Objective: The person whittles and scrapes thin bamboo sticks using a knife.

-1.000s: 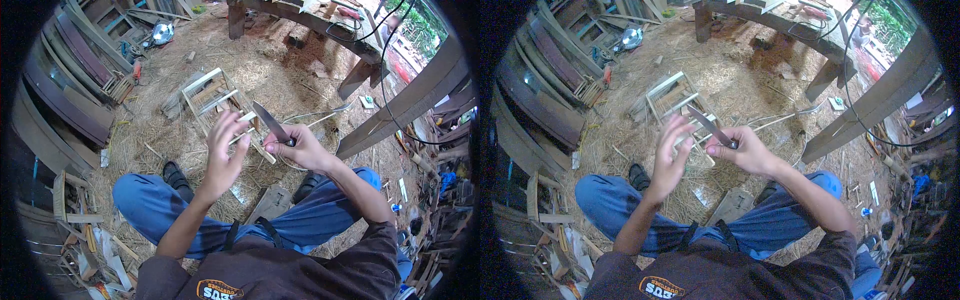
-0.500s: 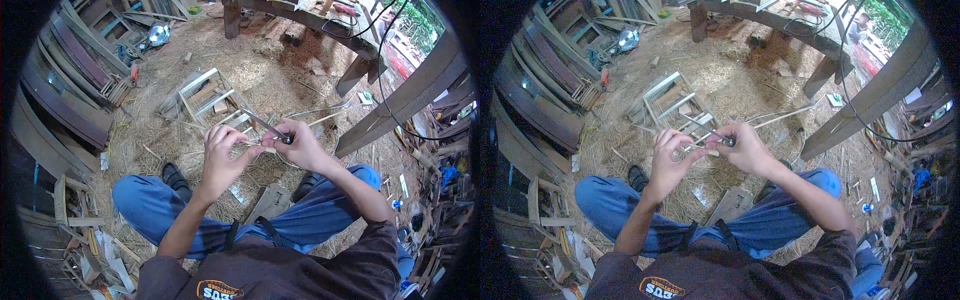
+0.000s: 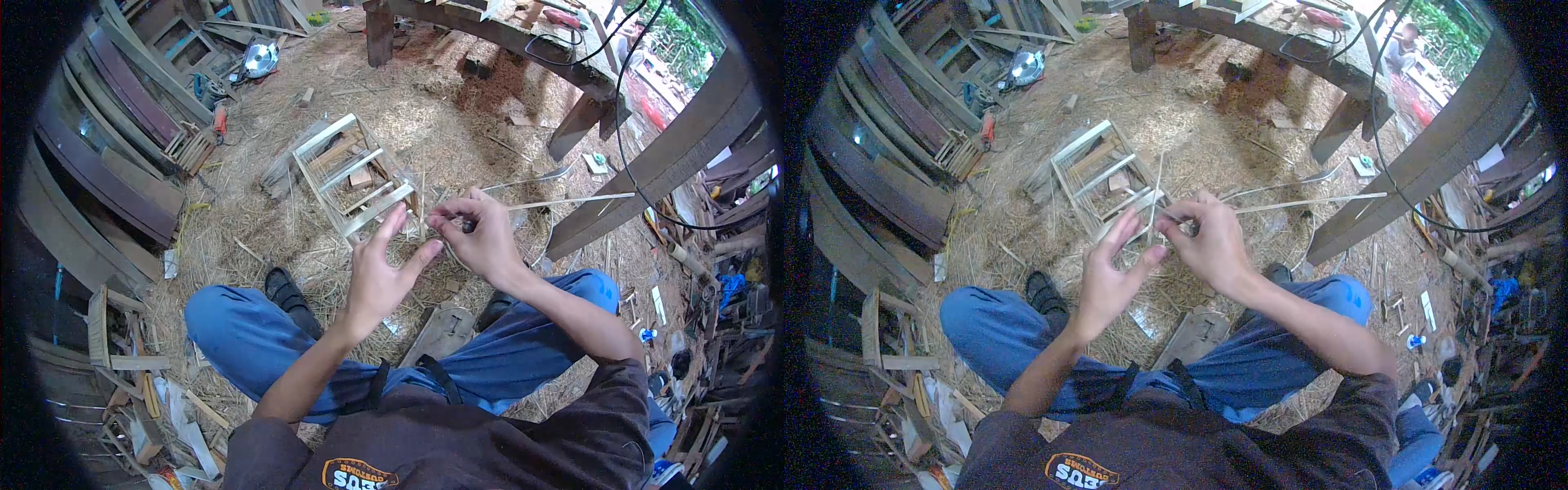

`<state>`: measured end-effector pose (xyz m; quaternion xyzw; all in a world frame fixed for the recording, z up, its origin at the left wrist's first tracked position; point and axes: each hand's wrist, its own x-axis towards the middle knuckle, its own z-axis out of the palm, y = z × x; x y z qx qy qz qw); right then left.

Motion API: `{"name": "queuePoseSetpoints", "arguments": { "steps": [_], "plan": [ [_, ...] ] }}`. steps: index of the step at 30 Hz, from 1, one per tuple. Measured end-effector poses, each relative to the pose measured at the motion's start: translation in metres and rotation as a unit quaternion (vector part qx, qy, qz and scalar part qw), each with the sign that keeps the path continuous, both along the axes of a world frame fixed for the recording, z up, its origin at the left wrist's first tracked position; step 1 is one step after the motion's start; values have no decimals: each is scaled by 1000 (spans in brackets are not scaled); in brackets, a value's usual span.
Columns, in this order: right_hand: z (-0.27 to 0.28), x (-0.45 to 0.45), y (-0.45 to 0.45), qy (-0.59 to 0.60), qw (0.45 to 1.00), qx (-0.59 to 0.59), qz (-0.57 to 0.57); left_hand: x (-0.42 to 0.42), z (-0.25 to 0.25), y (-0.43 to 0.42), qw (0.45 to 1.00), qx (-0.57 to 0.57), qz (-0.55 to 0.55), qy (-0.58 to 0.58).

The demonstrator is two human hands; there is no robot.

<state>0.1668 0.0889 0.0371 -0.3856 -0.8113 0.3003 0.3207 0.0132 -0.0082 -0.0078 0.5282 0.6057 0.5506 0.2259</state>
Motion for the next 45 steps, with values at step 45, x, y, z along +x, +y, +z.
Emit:
{"name": "queuePoseSetpoints", "arguments": {
  "steps": [45],
  "plan": [
    [12, -1, 13, 33, 998, -35, 37, -3, 3, 10, 990, -7, -29, -141]
  ]
}}
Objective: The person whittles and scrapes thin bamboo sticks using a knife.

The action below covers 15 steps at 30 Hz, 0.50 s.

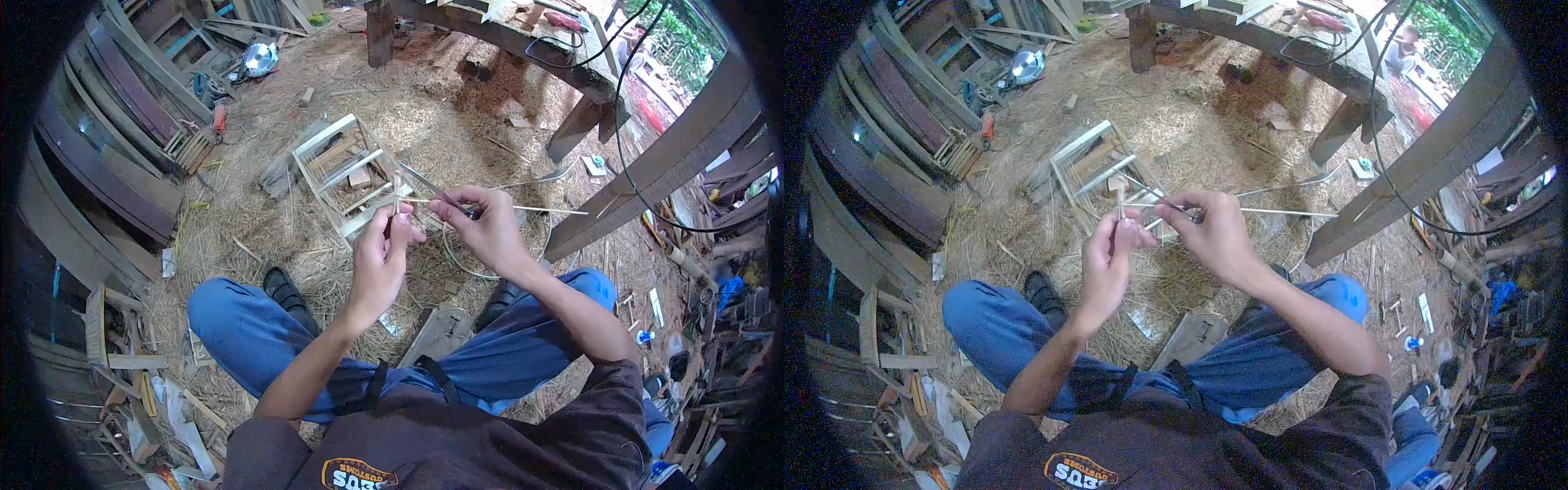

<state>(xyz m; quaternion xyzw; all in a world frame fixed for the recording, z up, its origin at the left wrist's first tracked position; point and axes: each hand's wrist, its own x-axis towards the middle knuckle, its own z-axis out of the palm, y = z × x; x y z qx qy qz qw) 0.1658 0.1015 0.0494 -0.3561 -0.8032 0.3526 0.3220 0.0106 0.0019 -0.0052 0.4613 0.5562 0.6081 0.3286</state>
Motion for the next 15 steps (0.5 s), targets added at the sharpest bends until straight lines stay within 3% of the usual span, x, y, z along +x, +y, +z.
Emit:
{"name": "queuePoseSetpoints", "arguments": {
  "steps": [4, 10, 13, 15],
  "plan": [
    [1, 2, 7, -28, 998, 58, -11, -1, 9, 2, 989, -6, 80, 126],
    [10, 4, 6, -14, 999, -16, 47, -10, 10, 0, 991, 20, 32, 125],
    [4, 6, 11, 24, 990, -79, 115, -13, 10, -5, 994, -15, -65, -84],
    [12, 5, 5, 26, 969, -218, 116, -10, 17, -9, 977, -14, -95, -188]
  ]
}}
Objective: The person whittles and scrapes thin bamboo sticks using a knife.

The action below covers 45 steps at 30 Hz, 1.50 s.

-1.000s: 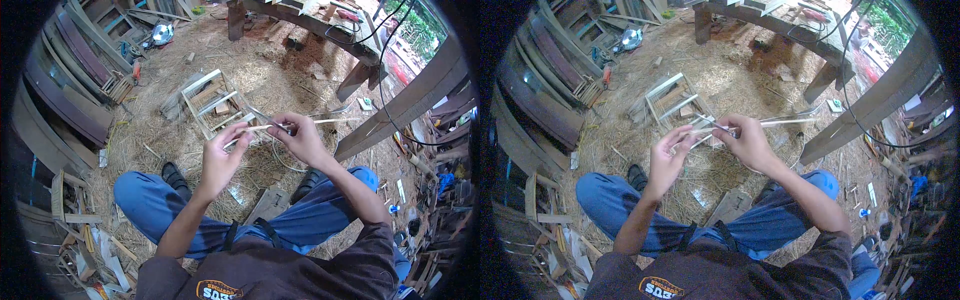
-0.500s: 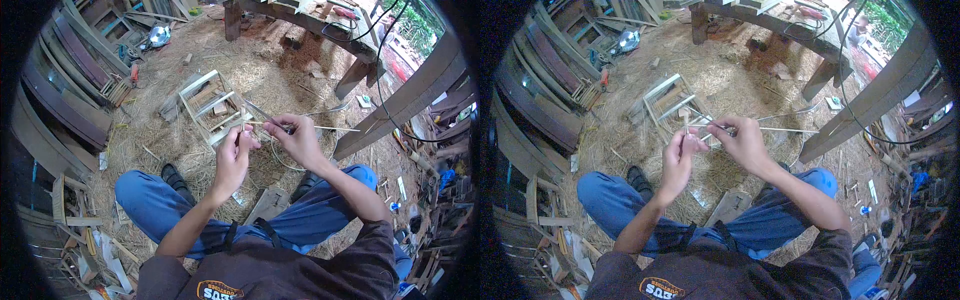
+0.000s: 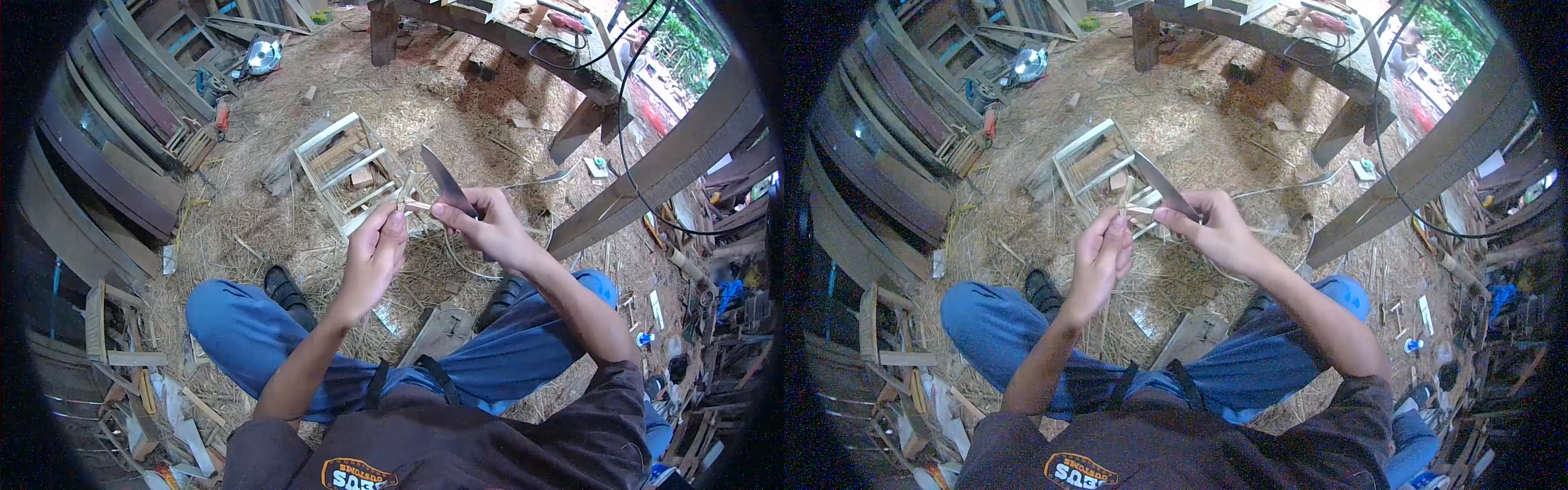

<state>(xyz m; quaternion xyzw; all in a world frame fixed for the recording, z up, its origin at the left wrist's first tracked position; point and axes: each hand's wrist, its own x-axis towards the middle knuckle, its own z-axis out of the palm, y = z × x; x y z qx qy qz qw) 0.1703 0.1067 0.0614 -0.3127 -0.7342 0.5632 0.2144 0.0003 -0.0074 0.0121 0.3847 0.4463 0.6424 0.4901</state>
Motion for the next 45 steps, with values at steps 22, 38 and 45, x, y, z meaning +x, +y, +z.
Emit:
{"name": "queuePoseSetpoints", "arguments": {
  "steps": [22, 38, 45],
  "plan": [
    [1, 7, 15, -130, 943, 295, -87, -8, -2, 3, 895, 60, 132, 422],
    [-8, 6, 29, 13, 994, 63, -90, -14, -18, -4, 940, 47, 185, 283],
    [-21, -24, 16, 50, 985, -139, -85, -24, -16, 8, 969, 10, 171, 175]
  ]
}}
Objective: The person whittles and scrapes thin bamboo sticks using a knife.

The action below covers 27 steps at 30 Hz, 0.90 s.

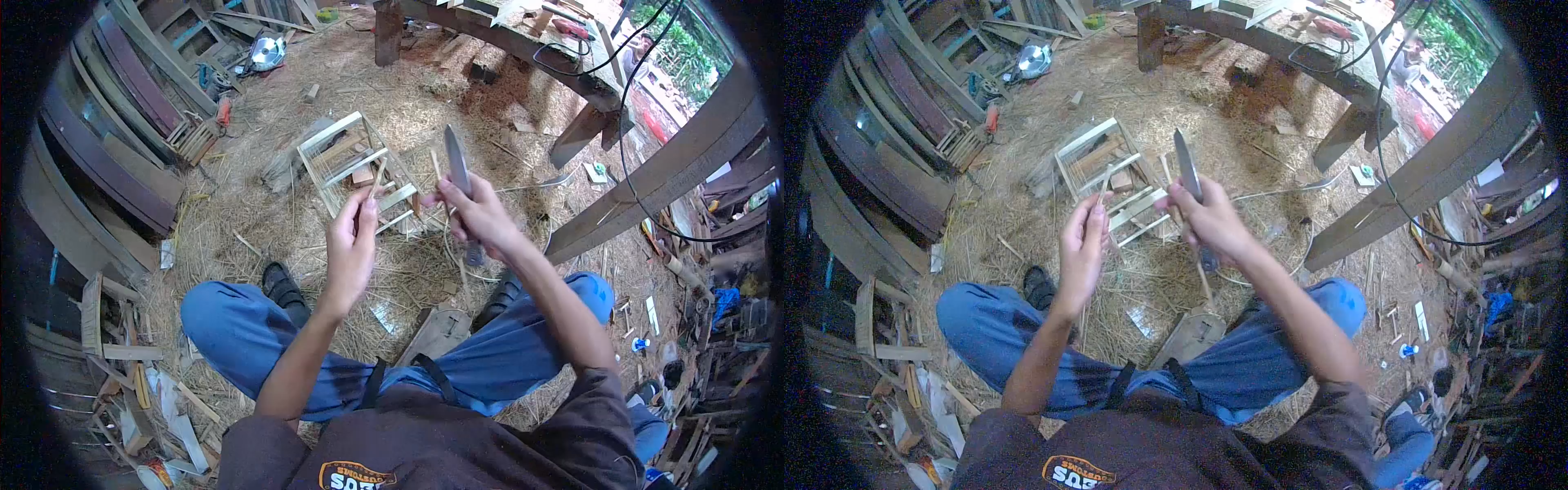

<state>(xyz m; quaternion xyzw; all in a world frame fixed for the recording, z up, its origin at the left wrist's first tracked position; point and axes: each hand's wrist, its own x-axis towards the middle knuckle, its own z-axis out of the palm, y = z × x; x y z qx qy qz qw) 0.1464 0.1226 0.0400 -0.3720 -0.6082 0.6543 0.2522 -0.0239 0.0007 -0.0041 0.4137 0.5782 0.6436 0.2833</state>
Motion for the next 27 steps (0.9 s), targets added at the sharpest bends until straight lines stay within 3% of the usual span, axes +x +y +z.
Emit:
{"name": "queuePoseSetpoints", "arguments": {
  "steps": [4, 8, 11, 12, 15, 17, 20, 24, 27],
  "plan": [
    [-64, -22, 13, -5, 990, 119, -79, -12, -7, 16, 998, 1, 3, -58],
    [-119, -44, 36, 28, 993, 23, -115, -24, -33, 33, 998, -13, 17, -53],
    [-197, -71, 49, 4, 982, 74, -174, -28, -48, 40, 998, -15, 31, -50],
    [-214, -77, 48, -2, 984, 14, -178, -29, -52, 42, 998, -20, 30, -46],
    [-270, -88, 58, -45, 976, 139, -162, -32, -56, 51, 997, -58, 22, -36],
    [-249, -86, 44, -53, 965, 123, -223, -27, -50, 54, 994, -90, 26, -56],
    [-241, -87, 35, -22, 949, 89, -301, -31, -58, 61, 998, -42, -6, -54],
    [-200, -77, 32, 7, 979, 37, -202, -26, -45, 55, 998, -53, -9, -27],
    [-131, -68, 16, 73, 988, 23, -134, -19, -30, 50, 998, -12, -38, -49]
  ]
}}
